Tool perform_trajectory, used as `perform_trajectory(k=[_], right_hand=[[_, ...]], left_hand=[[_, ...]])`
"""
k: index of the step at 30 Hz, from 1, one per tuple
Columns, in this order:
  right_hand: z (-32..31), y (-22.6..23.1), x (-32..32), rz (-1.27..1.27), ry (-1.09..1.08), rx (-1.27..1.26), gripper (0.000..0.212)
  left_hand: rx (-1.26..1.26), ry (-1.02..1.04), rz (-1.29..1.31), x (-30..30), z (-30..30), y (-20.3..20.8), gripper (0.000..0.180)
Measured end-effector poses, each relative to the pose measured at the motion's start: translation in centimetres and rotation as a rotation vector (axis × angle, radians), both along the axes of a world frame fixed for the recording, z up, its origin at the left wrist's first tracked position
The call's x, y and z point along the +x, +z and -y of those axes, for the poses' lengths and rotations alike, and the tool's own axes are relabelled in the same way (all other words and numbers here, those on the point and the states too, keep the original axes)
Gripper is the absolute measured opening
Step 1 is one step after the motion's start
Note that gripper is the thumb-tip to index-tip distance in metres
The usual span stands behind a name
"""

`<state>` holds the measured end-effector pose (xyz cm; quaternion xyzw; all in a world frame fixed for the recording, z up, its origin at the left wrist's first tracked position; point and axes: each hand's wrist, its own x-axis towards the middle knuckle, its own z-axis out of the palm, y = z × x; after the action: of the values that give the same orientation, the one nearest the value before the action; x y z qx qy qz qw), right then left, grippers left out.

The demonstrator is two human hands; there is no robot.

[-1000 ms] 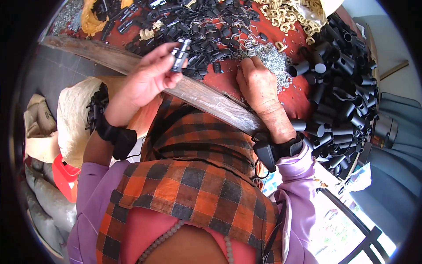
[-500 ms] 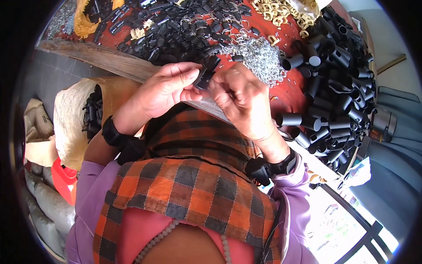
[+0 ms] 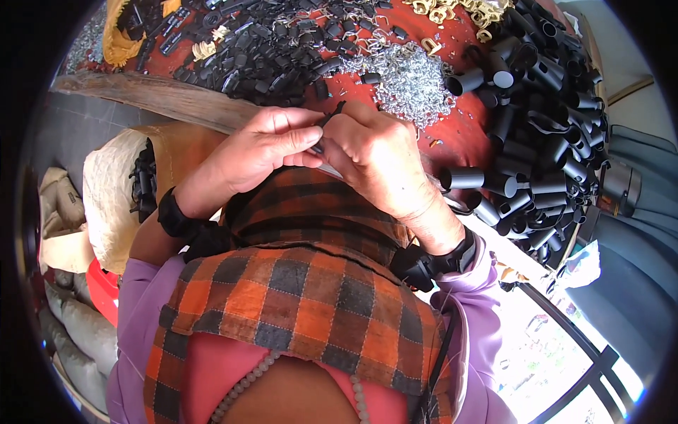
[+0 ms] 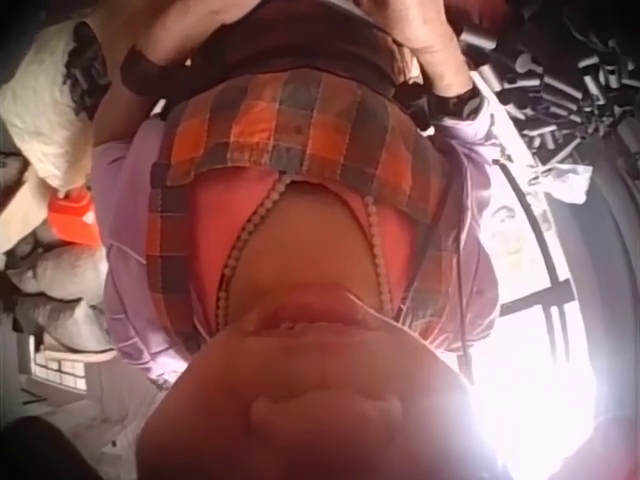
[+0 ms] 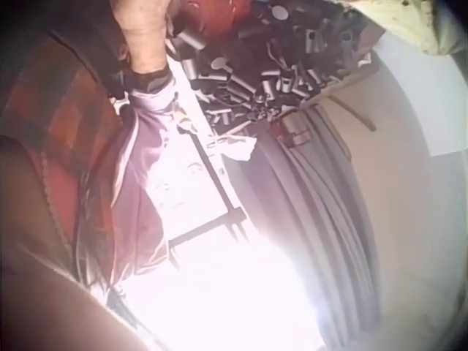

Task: The person picks up a black plastic component and a small metal piece, inserts the metal piece into the component, and then slides a larger black plastic housing over the assembly.

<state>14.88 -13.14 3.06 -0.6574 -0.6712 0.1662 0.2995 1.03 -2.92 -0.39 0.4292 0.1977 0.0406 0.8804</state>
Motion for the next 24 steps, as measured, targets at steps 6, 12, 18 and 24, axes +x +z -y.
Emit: perform_trajectory(k=[6, 12, 18, 24], right_hand=[[-0.4, -0.3, 0.1, -0.084, 0.002, -0.041, 0.012], [-1.4, -0.6, 1.3, -0.268, 0.034, -0.025, 0.009], [-3.7, 0.8, 4.6, -0.176, -0.052, 0.094, 0.006], [-9.7, -2.9, 9.9, 0.395, -0.251, 0.010, 0.018]], left_hand=[[-0.048, -0.061, 0.002, 0.1, -0.6, -0.2, 0.030], [-0.154, -0.012, 0.023, 0.5, -1.2, -0.4, 0.028], [-0.203, 0.054, 0.032, 0.2, -2.6, -1.0, 0.020], [-0.189, 0.086, 0.058, 0.6, -2.7, -1.1, 0.018]])
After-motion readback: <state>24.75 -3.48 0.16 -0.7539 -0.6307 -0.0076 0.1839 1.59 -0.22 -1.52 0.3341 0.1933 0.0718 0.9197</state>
